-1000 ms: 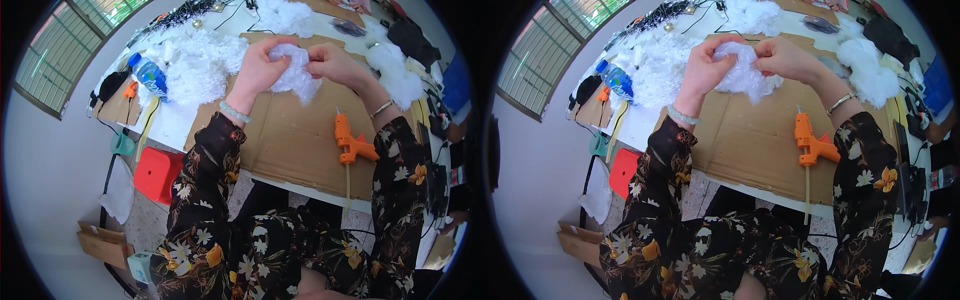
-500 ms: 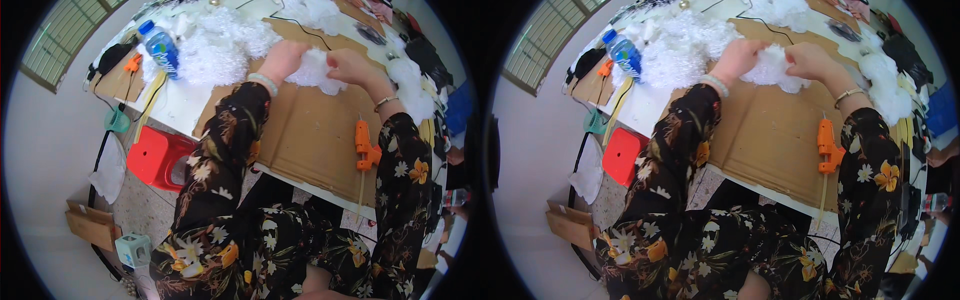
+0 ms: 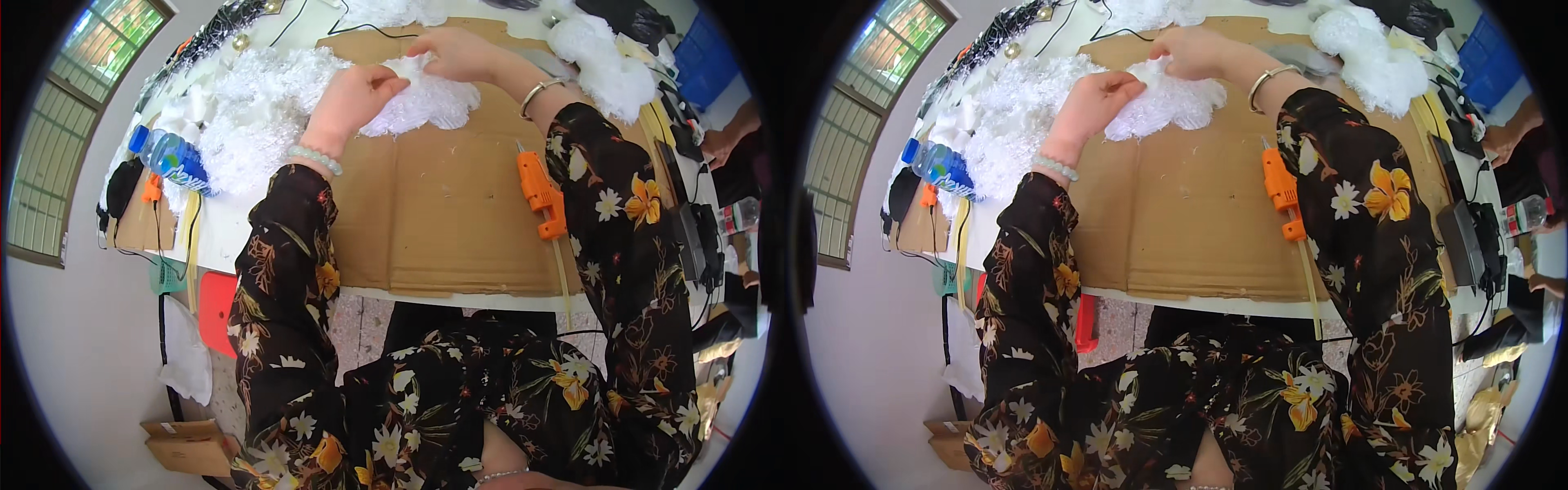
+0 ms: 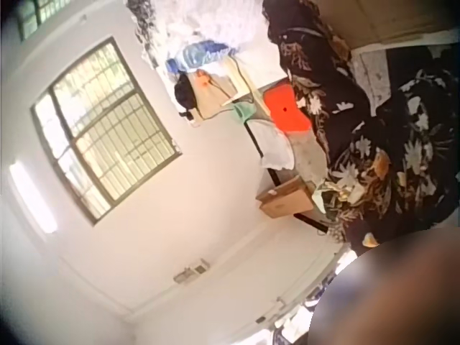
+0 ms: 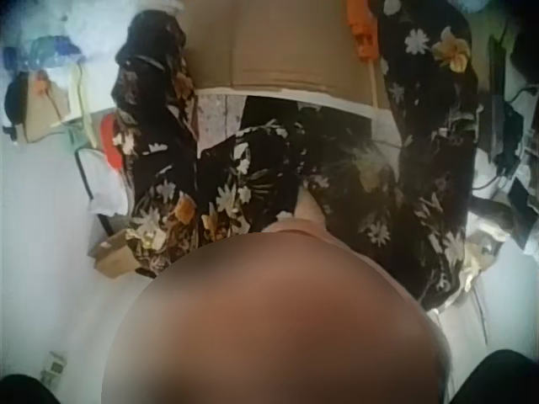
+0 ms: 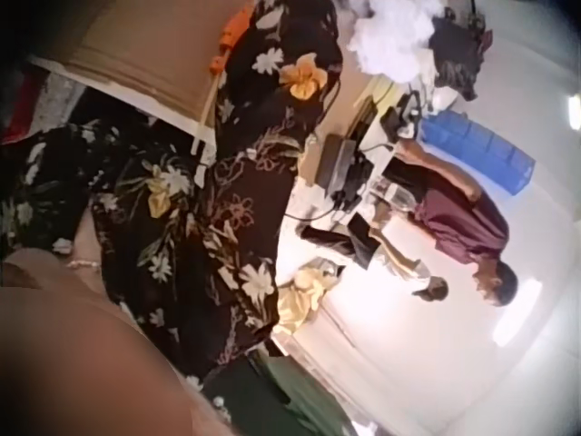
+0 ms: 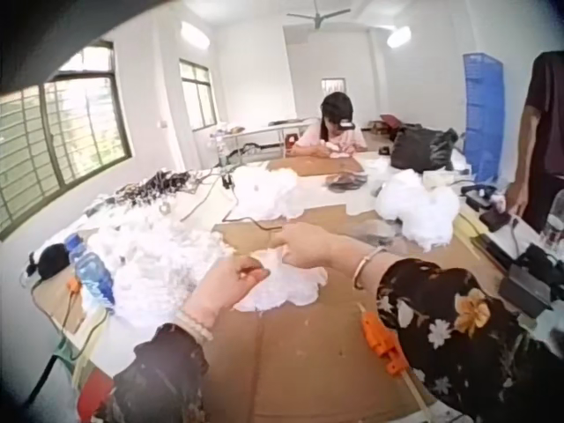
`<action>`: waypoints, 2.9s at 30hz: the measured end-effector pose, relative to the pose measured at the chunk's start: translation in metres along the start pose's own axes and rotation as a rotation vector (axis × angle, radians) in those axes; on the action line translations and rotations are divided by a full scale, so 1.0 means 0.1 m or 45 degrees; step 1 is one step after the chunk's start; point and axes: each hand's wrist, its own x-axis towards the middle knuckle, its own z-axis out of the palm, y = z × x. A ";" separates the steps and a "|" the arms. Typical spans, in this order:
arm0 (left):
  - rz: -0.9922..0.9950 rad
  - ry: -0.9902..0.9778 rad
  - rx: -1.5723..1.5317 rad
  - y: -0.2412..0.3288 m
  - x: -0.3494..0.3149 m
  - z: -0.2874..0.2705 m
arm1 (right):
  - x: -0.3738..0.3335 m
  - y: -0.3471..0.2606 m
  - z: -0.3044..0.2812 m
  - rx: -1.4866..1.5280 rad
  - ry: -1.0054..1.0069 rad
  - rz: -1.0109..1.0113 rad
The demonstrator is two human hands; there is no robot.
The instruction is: Apply hot glue to fabric cutouts and attach white fiber stuffing to create decorative shapes.
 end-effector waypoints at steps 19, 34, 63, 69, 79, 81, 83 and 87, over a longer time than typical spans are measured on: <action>0.102 0.329 -0.230 0.25 0.43 -0.18 | 0.05 -0.33 -0.15 0.596 0.159 0.202; 0.254 -0.109 0.119 0.20 0.22 -0.62 | -0.48 -0.45 -0.32 0.227 0.028 -0.179; 0.338 -0.288 0.355 0.24 -1.11 0.67 | -2.53 -0.33 -0.05 0.123 -0.168 0.144; 0.173 -0.440 0.053 0.39 -1.07 0.85 | -2.88 -0.14 -0.16 0.135 -0.127 0.230; 0.196 -0.318 -0.149 0.39 -0.70 1.18 | -2.92 -0.28 -0.46 -0.019 -0.013 0.281; 0.315 -0.063 -0.081 0.33 -0.75 0.94 | -2.78 -0.38 -0.36 0.065 0.011 0.267; 0.331 -0.030 0.041 0.45 -0.98 0.76 | -2.69 -0.42 -0.28 0.077 -0.058 0.047; 0.519 -0.210 0.212 0.74 -1.47 0.61 | -2.53 -0.53 -0.08 0.123 -0.045 -0.128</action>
